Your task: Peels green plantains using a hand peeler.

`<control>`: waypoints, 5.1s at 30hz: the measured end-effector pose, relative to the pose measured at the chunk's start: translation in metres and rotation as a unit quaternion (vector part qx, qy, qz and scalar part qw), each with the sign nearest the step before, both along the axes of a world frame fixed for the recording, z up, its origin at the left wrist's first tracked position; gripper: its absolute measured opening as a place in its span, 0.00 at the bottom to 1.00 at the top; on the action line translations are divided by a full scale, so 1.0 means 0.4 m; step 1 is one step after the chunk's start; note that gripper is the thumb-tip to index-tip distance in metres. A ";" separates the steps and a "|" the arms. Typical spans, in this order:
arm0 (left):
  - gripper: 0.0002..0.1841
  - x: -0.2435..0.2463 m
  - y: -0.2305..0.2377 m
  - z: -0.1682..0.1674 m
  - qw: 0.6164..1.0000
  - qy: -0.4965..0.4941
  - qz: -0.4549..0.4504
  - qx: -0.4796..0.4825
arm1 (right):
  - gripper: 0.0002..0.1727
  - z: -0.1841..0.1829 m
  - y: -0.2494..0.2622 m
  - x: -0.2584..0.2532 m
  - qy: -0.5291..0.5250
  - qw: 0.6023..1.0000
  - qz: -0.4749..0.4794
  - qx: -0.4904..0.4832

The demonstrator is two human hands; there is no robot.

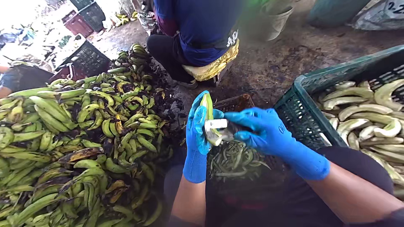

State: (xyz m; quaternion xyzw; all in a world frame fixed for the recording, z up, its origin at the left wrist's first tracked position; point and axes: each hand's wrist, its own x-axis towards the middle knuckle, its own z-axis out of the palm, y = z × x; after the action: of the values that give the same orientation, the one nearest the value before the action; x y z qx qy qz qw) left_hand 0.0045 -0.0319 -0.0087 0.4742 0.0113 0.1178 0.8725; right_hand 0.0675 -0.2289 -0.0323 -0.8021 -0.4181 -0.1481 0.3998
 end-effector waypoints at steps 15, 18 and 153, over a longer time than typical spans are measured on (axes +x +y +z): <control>0.24 -0.013 -0.011 -0.012 0.994 -0.094 0.003 -0.061 | 0.30 0.011 0.033 0.020 -0.053 0.998 0.025 0.026; 0.26 -0.017 -0.019 -0.021 0.980 0.012 -0.191 -0.058 | 0.31 0.024 0.012 0.108 -0.085 0.989 -0.118 0.029; 0.32 -0.003 -0.015 -0.099 0.994 0.026 0.089 0.060 | 0.33 -0.101 0.021 -0.169 0.397 0.906 -0.049 0.139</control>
State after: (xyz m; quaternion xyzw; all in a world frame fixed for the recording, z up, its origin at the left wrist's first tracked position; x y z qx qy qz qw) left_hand 0.0035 -0.0378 -0.0485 0.5258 0.0692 0.1826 0.8279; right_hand -0.0002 -0.2203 -0.0726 -0.7503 -0.1604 0.1063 0.6325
